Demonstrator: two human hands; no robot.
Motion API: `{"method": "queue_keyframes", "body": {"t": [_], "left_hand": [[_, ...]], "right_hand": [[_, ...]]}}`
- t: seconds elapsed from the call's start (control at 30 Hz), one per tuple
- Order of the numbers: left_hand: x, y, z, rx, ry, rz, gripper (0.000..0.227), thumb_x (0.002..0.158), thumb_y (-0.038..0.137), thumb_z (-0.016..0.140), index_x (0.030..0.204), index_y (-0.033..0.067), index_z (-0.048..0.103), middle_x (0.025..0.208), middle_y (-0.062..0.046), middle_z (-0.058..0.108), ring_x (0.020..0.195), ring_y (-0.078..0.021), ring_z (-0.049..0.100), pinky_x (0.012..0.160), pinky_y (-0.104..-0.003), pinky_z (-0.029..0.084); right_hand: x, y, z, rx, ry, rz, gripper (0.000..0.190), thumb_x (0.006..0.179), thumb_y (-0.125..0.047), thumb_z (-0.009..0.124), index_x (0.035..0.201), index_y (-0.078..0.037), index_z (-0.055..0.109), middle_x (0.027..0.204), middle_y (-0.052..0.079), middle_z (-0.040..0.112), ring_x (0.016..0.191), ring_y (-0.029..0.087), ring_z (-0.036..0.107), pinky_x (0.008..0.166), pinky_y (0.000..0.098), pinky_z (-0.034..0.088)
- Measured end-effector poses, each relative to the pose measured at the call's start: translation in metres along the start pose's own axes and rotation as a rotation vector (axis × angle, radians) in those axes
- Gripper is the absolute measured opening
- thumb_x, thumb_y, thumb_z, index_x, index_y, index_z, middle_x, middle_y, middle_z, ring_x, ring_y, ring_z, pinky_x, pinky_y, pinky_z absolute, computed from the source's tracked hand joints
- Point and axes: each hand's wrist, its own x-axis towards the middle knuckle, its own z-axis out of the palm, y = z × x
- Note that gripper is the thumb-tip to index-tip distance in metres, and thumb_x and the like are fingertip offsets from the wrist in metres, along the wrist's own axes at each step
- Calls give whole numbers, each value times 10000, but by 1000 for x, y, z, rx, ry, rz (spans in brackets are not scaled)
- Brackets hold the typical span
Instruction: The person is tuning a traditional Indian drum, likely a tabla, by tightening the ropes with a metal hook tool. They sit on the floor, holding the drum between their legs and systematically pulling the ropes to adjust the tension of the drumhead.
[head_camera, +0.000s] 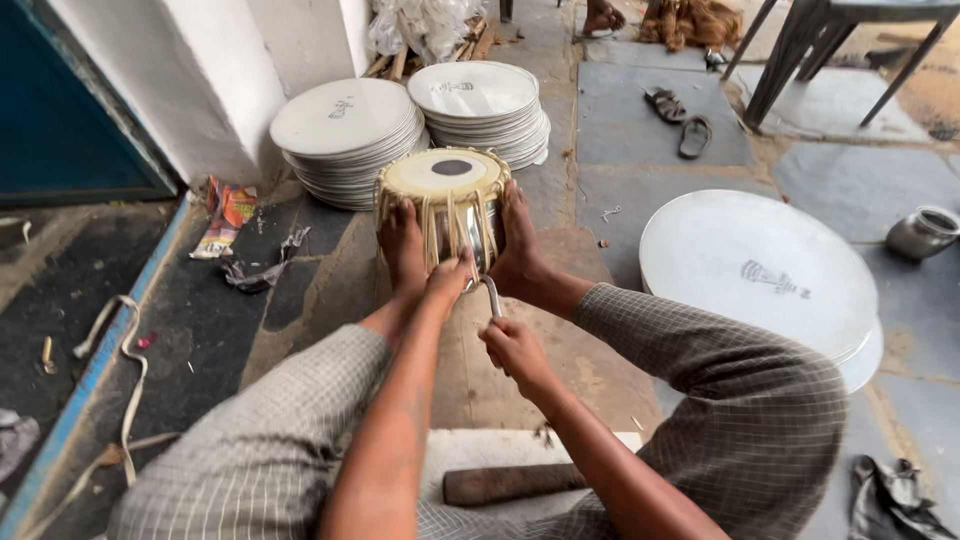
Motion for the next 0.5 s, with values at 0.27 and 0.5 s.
{"method": "queue_keyframes", "body": {"t": [0.27,0.5], "left_hand": [[43,56,4,-866,-5,-3,551,853,470,834,1081,75,524,718,13,498,495,-82,396,433,-256,303],[63,43,12,-667,36,101,314,813,74,760,970,130,495,763,4,558,469,-99,420,407,-270,309]], "right_hand": [[12,2,8,-131,-37,-50,303,967,-188,634,706,-90,515,620,-57,450,564,53,395,504,265,336],[25,-14,1,-119,-43,-67,259,948,-185,623,726,-78,544,625,-52,460,565,60,405,516,268,334]]}}
